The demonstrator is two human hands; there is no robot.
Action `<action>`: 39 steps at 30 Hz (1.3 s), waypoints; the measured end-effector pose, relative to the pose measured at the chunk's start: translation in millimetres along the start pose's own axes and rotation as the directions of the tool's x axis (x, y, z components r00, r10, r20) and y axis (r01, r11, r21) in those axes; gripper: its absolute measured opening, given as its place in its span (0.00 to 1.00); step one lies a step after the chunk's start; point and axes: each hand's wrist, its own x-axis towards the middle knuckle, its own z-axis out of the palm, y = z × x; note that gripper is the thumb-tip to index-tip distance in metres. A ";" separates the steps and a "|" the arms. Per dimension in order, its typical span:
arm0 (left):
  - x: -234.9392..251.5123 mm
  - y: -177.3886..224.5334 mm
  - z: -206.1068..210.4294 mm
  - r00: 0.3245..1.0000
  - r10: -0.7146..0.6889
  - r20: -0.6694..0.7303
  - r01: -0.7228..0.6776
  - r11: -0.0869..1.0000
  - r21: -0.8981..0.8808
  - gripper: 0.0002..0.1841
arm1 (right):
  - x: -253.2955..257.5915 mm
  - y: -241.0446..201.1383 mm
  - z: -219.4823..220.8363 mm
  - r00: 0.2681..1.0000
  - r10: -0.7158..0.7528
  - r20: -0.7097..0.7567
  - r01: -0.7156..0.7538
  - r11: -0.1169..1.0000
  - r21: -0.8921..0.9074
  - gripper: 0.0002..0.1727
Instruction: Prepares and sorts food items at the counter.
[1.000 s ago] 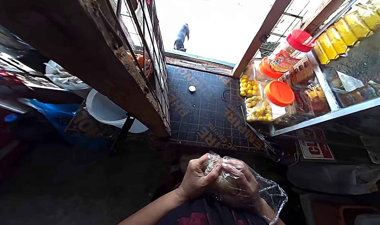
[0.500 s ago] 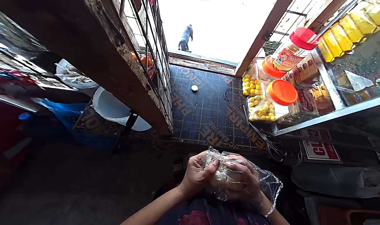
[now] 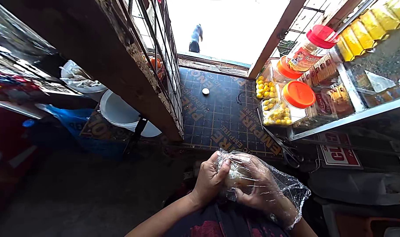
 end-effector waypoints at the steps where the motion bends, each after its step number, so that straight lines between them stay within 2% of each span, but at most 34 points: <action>1: 0.2 -0.6 -0.5 1.000 0.000 0.002 0.000 1.000 -0.007 0.14 | 1.3 1.8 0.0 1.000 -0.005 0.004 0.005 1.000 0.026 0.40; 5: 2.7 -0.4 -2.9 1.000 0.008 0.019 -0.008 1.000 -0.004 0.13 | 6.1 8.0 2.7 1.000 -0.022 -0.005 0.022 0.981 0.191 0.38; 10: 7.3 1.9 -7.1 0.999 0.024 0.046 -0.019 0.993 -0.113 0.10 | 9.8 13.2 0.7 0.997 -0.058 0.044 0.040 0.946 0.323 0.38; 13: 10.8 2.0 -8.1 0.996 0.076 0.037 -0.074 0.995 -0.064 0.12 | 11.9 10.7 5.1 1.000 -0.024 0.001 0.023 0.959 0.281 0.37; 17: 12.7 2.1 -9.5 0.997 0.071 0.036 -0.071 0.997 0.013 0.13 | 10.3 1.8 14.0 0.995 0.048 -0.084 -0.039 0.994 0.100 0.41; 19: 12.8 2.9 -10.1 0.997 0.065 0.036 -0.065 0.998 0.010 0.13 | 9.1 -1.5 17.3 0.991 0.050 -0.124 -0.044 0.998 0.052 0.42; 22: 12.4 3.2 -7.7 0.997 0.076 0.013 -0.075 0.997 -0.029 0.12 | 8.2 -4.5 22.0 0.979 0.040 -0.199 -0.031 0.998 0.049 0.37; 30: 14.0 2.3 -0.1 0.984 0.151 -0.095 -0.165 0.973 -0.160 0.10 | 14.6 -9.6 34.2 0.939 0.076 -0.336 -0.001 0.976 0.219 0.28; 36: 17.2 12.7 -0.7 0.996 0.076 -0.041 -0.085 0.931 -0.355 0.10 | 21.2 -8.8 22.6 0.952 0.067 -0.298 0.054 0.923 0.380 0.23; 39: 20.0 19.3 -2.0 1.000 0.016 0.013 -0.008 0.895 -0.446 0.11 | 24.8 -7.4 12.2 0.969 0.122 -0.215 0.024 0.820 0.572 0.19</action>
